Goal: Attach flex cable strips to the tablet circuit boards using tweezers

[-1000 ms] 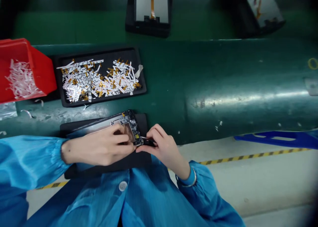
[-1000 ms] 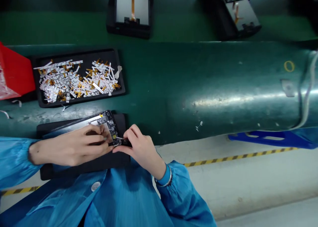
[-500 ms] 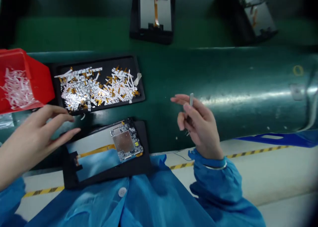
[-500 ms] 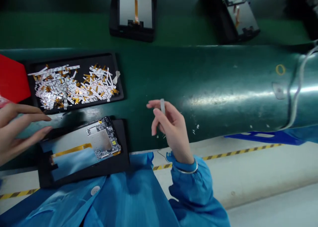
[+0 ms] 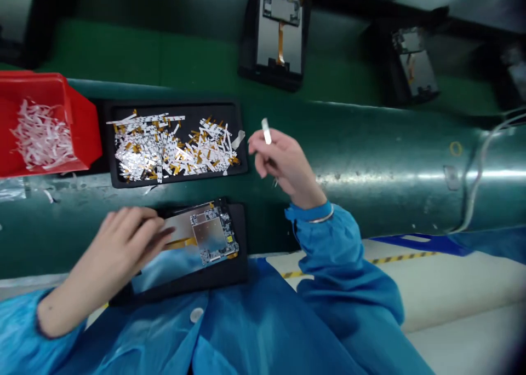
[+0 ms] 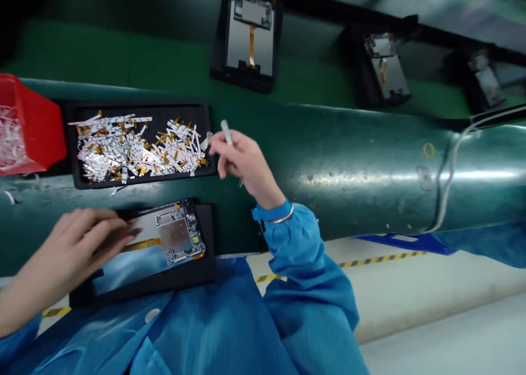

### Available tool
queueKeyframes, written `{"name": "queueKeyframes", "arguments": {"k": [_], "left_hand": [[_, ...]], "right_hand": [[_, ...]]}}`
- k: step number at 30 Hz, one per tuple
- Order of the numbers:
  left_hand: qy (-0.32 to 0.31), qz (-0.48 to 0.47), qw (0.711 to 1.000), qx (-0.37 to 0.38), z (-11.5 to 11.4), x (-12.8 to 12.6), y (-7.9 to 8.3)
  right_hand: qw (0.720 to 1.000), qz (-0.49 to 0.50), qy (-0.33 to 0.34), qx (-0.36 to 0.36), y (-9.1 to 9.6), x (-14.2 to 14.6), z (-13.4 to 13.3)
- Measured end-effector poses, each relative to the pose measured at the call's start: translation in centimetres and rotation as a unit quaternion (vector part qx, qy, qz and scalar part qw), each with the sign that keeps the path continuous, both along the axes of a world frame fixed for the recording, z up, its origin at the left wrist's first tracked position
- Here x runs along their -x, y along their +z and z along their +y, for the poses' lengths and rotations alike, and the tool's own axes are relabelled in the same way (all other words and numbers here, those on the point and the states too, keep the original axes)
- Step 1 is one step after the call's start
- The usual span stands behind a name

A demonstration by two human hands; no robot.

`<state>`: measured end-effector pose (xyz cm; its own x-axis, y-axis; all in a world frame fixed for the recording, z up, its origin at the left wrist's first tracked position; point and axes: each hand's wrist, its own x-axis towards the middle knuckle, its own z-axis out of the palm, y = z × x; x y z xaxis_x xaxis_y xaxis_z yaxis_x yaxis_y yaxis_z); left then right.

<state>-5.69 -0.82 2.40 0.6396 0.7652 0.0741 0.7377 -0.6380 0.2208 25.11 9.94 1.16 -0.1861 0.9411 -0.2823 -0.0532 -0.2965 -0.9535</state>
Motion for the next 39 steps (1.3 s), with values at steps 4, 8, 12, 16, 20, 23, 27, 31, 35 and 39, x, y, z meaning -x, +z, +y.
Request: {"name": "queueKeyframes", "arguments": {"k": [4,8,12,16,20,23,27,31,35,39], "left_hand": [[-0.138,-0.058,0.989,0.016,-1.1,-4.9,-1.1],[-0.216,-0.041,0.976,-0.010,-1.1,-8.5,-2.5],[-0.248,-0.023,0.968,-0.030,-0.7,-10.0,-2.7],[-0.263,0.016,0.963,-0.056,-0.8,-10.5,-1.8],[-0.259,0.053,0.961,-0.080,-1.4,-11.2,-0.8],[-0.254,0.067,0.960,-0.097,-2.0,-11.5,-0.6],[-0.249,0.066,0.960,-0.109,-1.7,-10.9,-0.6],[-0.215,0.042,0.974,-0.065,-0.2,-9.2,-0.6],[-0.170,-0.066,0.982,0.054,-0.1,-7.8,-0.9],[-0.166,-0.096,0.977,0.093,-1.6,-7.7,-1.6]], "right_hand": [[0.979,-0.146,0.125,-0.070,0.1,0.5,-6.8],[0.960,-0.229,0.094,-0.134,-0.4,0.3,-13.6],[0.961,-0.240,0.012,-0.139,-2.2,1.0,-18.4],[0.960,-0.224,-0.038,-0.161,-3.5,2.0,-20.1],[0.955,-0.223,-0.038,-0.194,-3.8,2.1,-19.9],[0.951,-0.227,-0.029,-0.208,-3.8,1.9,-19.6],[0.957,-0.210,-0.024,-0.199,-4.0,1.9,-19.4],[0.961,-0.197,-0.023,-0.195,-4.1,1.9,-19.5],[0.952,-0.218,-0.005,-0.216,-4.1,1.7,-19.5],[0.947,-0.231,0.018,-0.222,-4.0,1.5,-19.2]]}}
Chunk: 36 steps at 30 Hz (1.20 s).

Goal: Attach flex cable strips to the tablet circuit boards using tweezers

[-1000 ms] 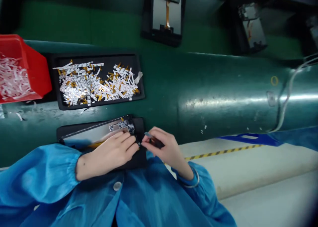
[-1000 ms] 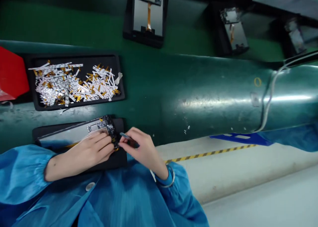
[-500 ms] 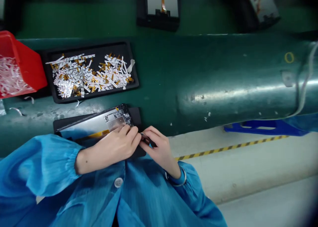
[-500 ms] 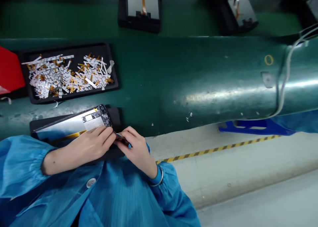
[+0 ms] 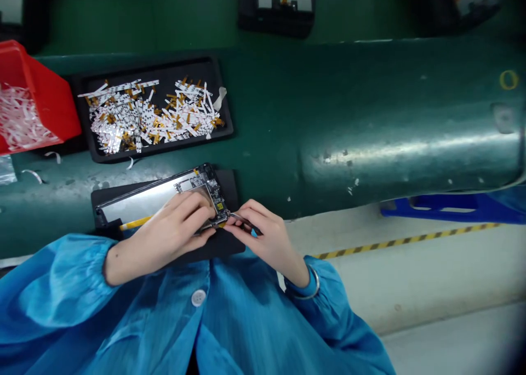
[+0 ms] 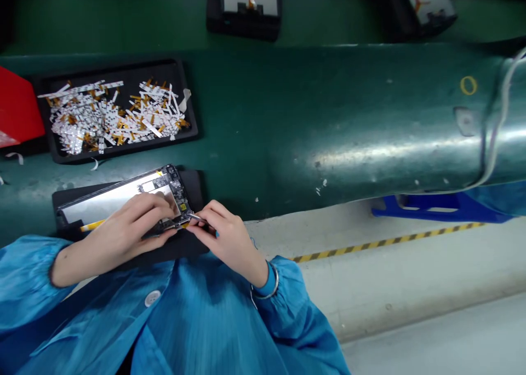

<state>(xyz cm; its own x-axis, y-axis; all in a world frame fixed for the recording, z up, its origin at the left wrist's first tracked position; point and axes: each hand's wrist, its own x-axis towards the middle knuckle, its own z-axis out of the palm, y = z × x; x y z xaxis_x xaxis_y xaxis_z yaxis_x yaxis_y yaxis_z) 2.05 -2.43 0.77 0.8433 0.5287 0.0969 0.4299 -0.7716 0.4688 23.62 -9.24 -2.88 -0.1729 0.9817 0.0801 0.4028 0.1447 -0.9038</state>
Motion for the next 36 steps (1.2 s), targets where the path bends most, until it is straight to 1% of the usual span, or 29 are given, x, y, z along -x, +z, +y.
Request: {"name": "queueKeyframes", "arguments": {"k": [3,7,9,13,16,18,21,23,25,32,36], "left_hand": [[0.008,0.004,1.000,0.004,-0.5,-0.4,-0.3],[0.014,0.008,1.000,0.004,-0.3,-0.9,-0.3],[0.013,0.010,1.000,-0.007,-0.3,-0.9,-0.2],[0.004,0.017,1.000,-0.023,-0.4,-1.0,-0.1],[-0.001,0.017,1.000,-0.024,-0.4,-1.0,-0.2],[-0.001,0.013,1.000,-0.024,-0.4,-1.0,-0.3],[0.005,0.003,1.000,-0.026,-0.5,-1.0,-0.6],[0.011,-0.003,1.000,-0.028,-0.5,-1.0,-0.8],[0.013,-0.006,1.000,-0.026,-0.5,-1.0,-0.8],[0.024,-0.003,1.000,-0.008,-0.5,-0.8,-0.6],[0.031,-0.004,0.999,0.004,-0.5,-0.9,-0.8]], "right_hand": [[1.000,-0.008,0.007,-0.007,0.0,-0.1,0.2],[0.996,-0.065,0.014,-0.057,0.1,-0.2,0.2],[0.989,-0.113,0.025,-0.094,0.2,-0.3,0.1],[0.966,-0.199,0.050,-0.159,0.4,-0.7,0.2],[0.955,-0.220,0.076,-0.182,0.4,-1.1,0.7],[0.960,-0.203,0.094,-0.167,0.4,-1.3,1.2],[0.975,-0.153,0.119,-0.106,0.4,-1.5,1.7],[0.982,-0.125,0.127,-0.067,0.4,-1.6,2.0],[0.986,-0.102,0.126,-0.045,0.4,-1.6,2.0],[0.993,-0.059,0.101,-0.003,0.5,-1.2,1.8],[0.993,-0.060,0.099,-0.015,0.4,-1.2,1.8]]}}
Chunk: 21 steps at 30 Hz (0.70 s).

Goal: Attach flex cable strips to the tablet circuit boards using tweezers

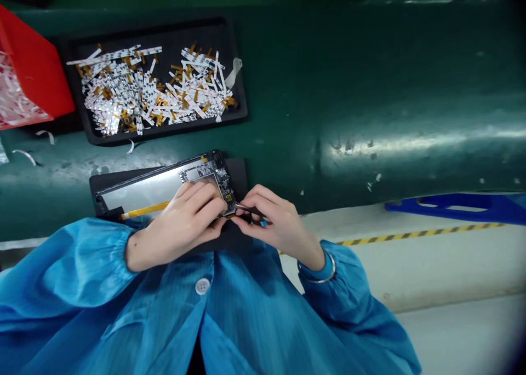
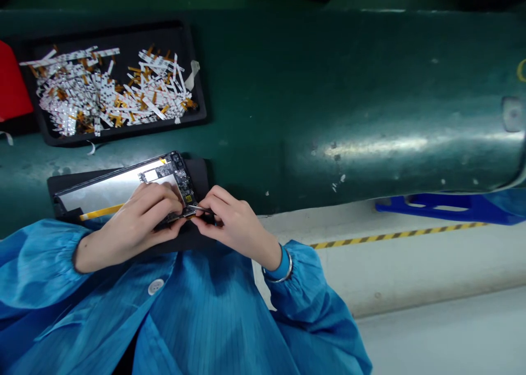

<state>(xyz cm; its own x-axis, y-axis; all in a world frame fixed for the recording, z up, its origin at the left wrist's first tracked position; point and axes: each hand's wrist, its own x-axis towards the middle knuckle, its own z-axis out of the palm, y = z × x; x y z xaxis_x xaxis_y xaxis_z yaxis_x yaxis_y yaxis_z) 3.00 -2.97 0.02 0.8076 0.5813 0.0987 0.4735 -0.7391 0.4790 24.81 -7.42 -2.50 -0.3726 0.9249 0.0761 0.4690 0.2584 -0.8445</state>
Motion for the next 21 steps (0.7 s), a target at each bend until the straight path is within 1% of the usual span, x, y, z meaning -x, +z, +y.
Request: {"name": "queueKeyframes", "arguments": {"k": [3,6,8,11,14,17,19,21], "left_hand": [[0.007,0.000,1.000,-0.004,-0.2,-0.2,-0.3],[0.009,-0.002,1.000,-0.018,-0.3,-0.1,-0.4],[0.005,-0.008,1.000,-0.016,-0.2,0.1,-0.3],[0.000,-0.028,0.999,0.032,0.0,0.7,-0.1],[0.006,-0.043,0.996,0.078,0.1,1.5,0.0],[0.009,-0.050,0.995,0.085,0.0,2.2,0.0],[0.009,-0.055,0.995,0.081,-0.1,2.4,-0.2],[0.012,-0.058,0.995,0.076,-0.2,2.6,-0.4]], "right_hand": [[1.000,-0.004,0.013,-0.018,0.0,-0.1,0.2],[0.998,-0.038,0.022,-0.044,-0.1,-0.2,0.2],[0.992,-0.085,0.023,-0.094,-0.1,0.0,0.0],[0.970,-0.145,0.036,-0.194,-0.2,0.2,-0.4],[0.951,-0.145,0.071,-0.262,-0.4,0.2,-0.6],[0.932,-0.135,0.110,-0.318,-0.5,0.1,-0.4],[0.925,-0.144,0.129,-0.328,-0.4,0.0,-0.4],[0.925,-0.158,0.139,-0.315,-0.2,0.0,-0.3]]}}
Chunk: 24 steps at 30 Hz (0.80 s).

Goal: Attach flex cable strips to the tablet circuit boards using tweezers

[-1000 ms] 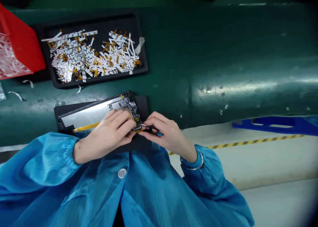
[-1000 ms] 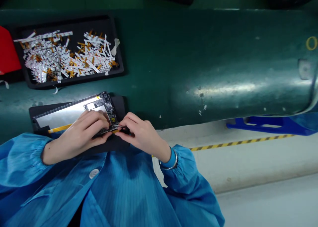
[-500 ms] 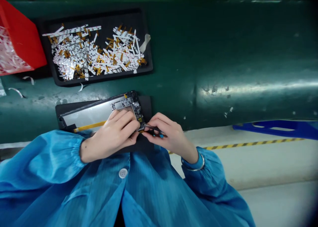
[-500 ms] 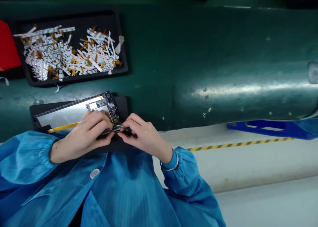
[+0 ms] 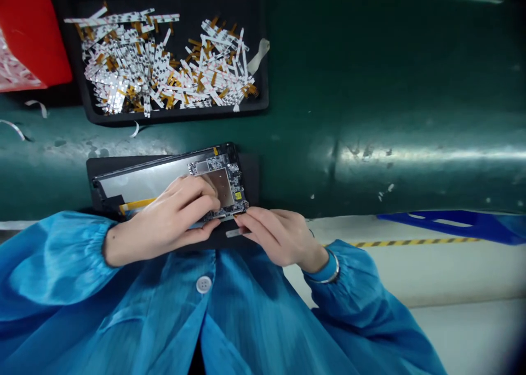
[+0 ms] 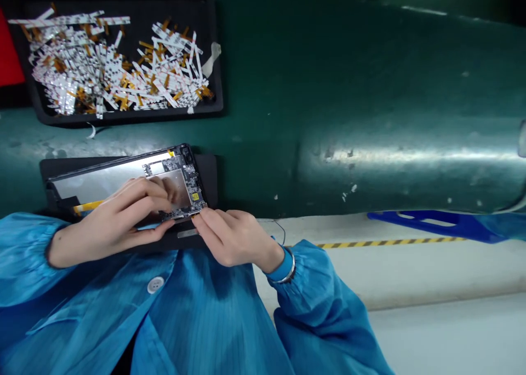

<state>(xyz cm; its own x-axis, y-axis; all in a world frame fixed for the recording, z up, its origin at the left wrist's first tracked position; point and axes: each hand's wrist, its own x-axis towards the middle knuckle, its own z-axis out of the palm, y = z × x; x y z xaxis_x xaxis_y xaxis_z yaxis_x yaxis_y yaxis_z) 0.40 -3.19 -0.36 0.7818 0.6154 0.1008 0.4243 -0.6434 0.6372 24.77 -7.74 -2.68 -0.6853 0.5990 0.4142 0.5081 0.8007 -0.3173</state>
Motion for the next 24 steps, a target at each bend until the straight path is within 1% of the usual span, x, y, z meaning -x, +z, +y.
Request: {"name": "queueKeyframes", "arguments": {"k": [4,7,10,12,16,18,21,24], "left_hand": [[-0.005,0.004,1.000,-0.005,0.0,0.2,-0.3],[-0.016,0.002,1.000,0.000,0.2,0.3,-0.4],[-0.016,0.002,1.000,0.001,0.3,0.3,-0.4],[-0.014,0.005,1.000,-0.001,0.4,0.3,-0.4],[-0.008,0.001,1.000,0.021,0.4,0.4,-0.4],[-0.008,-0.002,1.000,0.030,0.4,0.4,-0.4],[-0.009,-0.005,1.000,0.028,0.4,0.5,-0.5],[-0.009,-0.008,1.000,0.026,0.3,0.5,-0.6]], "right_hand": [[0.999,-0.026,-0.022,0.020,0.5,0.3,-0.1],[0.998,-0.024,-0.037,0.033,0.6,0.6,-0.2],[0.998,-0.017,-0.035,0.050,0.5,0.7,-0.2],[0.996,-0.015,-0.036,0.081,0.5,0.6,-0.2],[0.983,-0.012,-0.049,0.175,0.7,0.1,0.0],[0.978,0.001,-0.053,0.202,0.7,-0.2,0.3],[0.974,0.030,-0.049,0.220,0.6,-0.3,0.7],[0.976,0.041,-0.042,0.211,0.3,-0.3,0.9]]}}
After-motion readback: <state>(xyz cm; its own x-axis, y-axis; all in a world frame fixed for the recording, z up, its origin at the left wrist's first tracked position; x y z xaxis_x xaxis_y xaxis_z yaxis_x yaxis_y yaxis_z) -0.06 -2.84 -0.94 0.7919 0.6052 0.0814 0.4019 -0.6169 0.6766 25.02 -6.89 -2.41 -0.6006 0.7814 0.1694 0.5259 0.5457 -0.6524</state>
